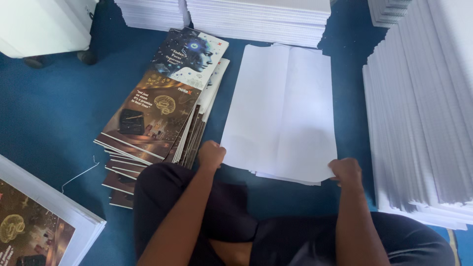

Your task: The person sits on the floor and assembles notebooks by folding a sheet of lined paper, placing it inside a printed cover, and stacking the completed unit. The process is repeated multiple times with stacks of covers and paper nearby.

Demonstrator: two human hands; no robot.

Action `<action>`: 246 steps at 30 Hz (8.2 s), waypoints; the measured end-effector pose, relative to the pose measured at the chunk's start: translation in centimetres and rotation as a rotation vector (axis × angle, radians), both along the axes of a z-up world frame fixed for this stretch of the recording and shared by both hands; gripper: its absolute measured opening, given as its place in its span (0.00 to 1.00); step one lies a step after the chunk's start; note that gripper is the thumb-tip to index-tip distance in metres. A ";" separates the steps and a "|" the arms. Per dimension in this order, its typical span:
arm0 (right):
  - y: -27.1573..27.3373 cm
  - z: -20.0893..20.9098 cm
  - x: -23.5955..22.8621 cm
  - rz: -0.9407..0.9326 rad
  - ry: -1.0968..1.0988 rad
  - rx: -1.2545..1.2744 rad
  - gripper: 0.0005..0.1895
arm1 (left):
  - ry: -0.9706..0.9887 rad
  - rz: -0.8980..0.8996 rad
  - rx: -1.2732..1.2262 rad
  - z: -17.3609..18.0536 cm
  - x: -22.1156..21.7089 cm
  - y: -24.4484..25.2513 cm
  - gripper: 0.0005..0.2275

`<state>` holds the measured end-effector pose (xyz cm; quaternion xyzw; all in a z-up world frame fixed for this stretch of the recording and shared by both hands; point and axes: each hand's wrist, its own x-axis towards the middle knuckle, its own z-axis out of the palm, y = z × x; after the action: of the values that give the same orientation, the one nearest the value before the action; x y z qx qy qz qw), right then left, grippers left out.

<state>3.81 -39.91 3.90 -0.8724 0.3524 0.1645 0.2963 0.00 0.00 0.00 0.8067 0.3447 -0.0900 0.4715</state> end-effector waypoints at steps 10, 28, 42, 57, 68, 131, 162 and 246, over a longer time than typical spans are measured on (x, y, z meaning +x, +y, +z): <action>-1.6 -1.4 0.7 0.129 -0.027 -0.119 0.27 | -0.063 -0.067 0.358 1.4 -0.3 -0.8 0.24; 1.9 23.7 -6.6 0.291 -0.999 -0.081 0.12 | -0.585 -0.467 -0.695 15.9 5.9 -18.4 0.12; -11.8 26.4 -6.7 0.254 -1.001 -0.483 0.15 | -0.407 -0.744 -1.199 23.5 6.0 -36.3 0.22; -27.7 19.0 -3.0 0.041 -0.467 -0.100 0.28 | -0.405 -0.676 -1.141 24.7 4.3 -41.7 0.21; -32.7 17.8 -1.7 0.156 -0.426 0.014 0.31 | -0.544 -0.757 -0.919 26.1 3.7 -43.1 0.21; -13.7 28.6 3.0 0.068 -0.538 -0.042 0.30 | -0.169 -0.645 -1.245 19.9 5.4 -30.1 0.39; 4.2 18.6 4.6 0.159 -0.669 0.343 0.21 | -0.074 -0.298 0.507 -0.4 5.9 -1.0 0.40; 3.4 4.6 8.3 0.279 -0.576 0.767 0.47 | -0.251 -0.024 -1.097 5.1 12.8 -10.5 0.25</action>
<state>12.12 -36.52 8.52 -0.7496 0.0503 0.0729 0.6560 12.85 -10.53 5.14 0.4516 0.1795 -0.1648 0.8583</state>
